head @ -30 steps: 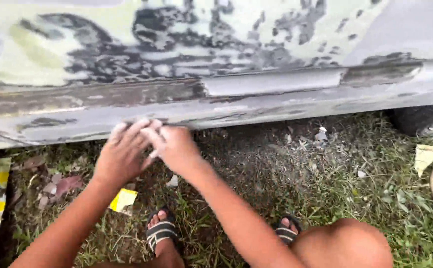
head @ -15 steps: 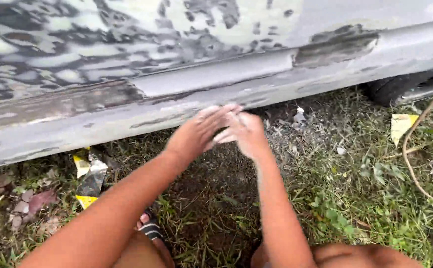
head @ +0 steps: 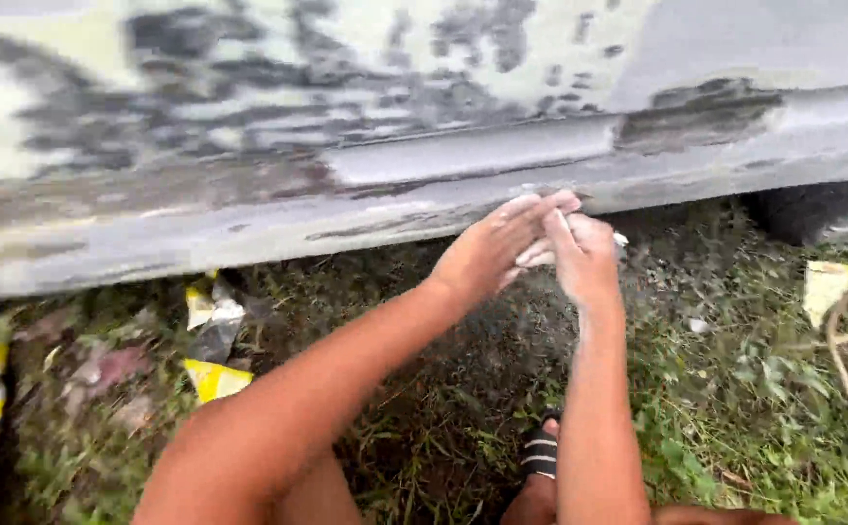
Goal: Sanding the exterior door of a car to smooth out body filler and prepare the surface for painting.
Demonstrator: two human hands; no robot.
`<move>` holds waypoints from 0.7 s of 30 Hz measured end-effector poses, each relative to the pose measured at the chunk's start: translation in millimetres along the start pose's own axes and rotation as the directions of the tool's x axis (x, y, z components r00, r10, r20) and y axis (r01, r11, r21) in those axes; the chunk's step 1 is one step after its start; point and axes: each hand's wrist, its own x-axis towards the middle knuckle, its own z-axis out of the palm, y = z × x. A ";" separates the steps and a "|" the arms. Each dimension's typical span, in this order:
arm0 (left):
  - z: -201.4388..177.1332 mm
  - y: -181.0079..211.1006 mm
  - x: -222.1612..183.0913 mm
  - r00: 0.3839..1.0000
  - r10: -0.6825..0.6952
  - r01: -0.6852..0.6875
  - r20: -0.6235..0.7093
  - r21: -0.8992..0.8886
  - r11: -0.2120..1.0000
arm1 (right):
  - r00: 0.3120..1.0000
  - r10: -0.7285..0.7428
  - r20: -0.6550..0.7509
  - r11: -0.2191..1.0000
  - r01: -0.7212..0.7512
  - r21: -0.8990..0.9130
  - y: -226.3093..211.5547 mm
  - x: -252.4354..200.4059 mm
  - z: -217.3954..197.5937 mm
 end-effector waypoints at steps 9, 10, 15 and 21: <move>27.5 -51.2 -201.3 0.938 -0.341 0.333 -0.062 -0.115 0.936 | 0.963 -0.037 0.269 0.993 0.065 -0.097 -87.1 -67.8 196.0; 28.3 -55.9 -221.3 0.929 -0.367 0.361 -0.055 -0.092 0.928 | 0.953 -0.060 0.296 0.992 0.089 -0.086 -98.8 -77.0 214.2; 30.4 -73.9 -269.9 0.871 -0.430 0.413 -0.237 -0.123 0.903 | 0.946 -0.002 0.323 0.994 0.036 -0.101 -120.2 -91.4 262.9; 52.8 -35.0 -236.1 0.694 -0.698 0.597 -0.174 -0.404 0.694 | 0.875 0.192 0.445 0.799 0.124 -0.589 -180.9 -92.2 239.1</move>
